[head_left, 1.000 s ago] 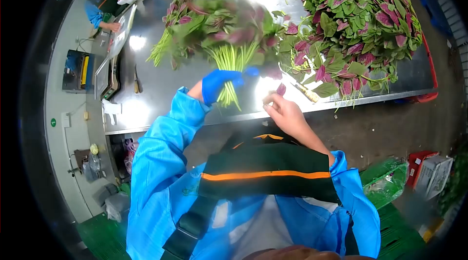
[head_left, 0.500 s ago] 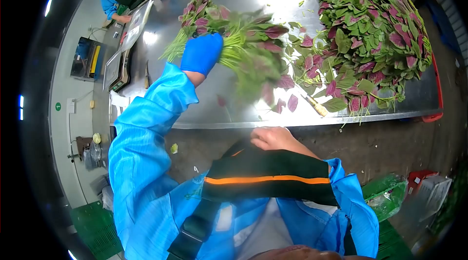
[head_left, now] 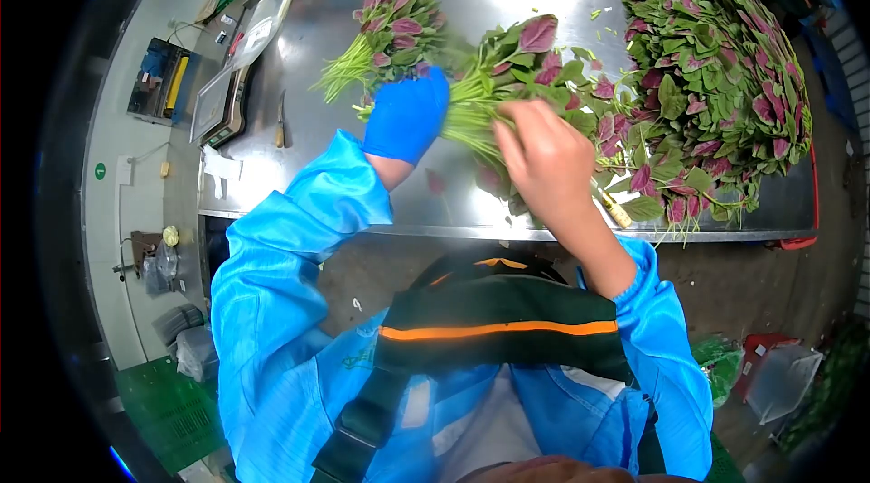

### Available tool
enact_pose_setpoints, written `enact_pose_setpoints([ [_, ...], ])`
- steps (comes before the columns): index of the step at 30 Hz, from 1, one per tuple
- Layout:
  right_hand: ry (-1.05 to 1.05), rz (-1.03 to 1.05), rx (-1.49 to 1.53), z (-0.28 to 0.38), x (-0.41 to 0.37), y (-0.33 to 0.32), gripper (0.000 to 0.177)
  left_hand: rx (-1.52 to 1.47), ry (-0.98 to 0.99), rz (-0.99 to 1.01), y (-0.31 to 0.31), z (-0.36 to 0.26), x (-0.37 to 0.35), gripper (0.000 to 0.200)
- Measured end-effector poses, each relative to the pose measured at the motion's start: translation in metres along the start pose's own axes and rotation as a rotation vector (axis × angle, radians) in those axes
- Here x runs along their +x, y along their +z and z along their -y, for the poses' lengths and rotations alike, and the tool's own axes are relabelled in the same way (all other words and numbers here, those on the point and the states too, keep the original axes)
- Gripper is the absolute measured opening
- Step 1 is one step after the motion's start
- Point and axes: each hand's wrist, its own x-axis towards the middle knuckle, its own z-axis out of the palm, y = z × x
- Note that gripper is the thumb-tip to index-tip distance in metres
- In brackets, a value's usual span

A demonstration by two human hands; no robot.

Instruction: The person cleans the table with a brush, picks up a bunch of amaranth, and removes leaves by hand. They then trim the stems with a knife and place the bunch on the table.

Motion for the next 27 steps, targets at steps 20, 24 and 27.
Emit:
enact_pose_setpoints([
  [20,-0.249,0.552,-0.018,0.043,0.023,0.017,0.090,-1.898,0.224,0.847,0.035,-0.011,-0.024,0.025],
  [24,-0.223,0.890,-0.057,0.016,0.017,0.038,0.102,-2.002,0.193,1.373,0.005,0.031,-0.038,0.028],
  [27,-0.245,0.938,0.042,0.014,0.007,0.057,0.106,-2.250,0.007,1.506,0.041,0.033,-0.089,0.020],
])
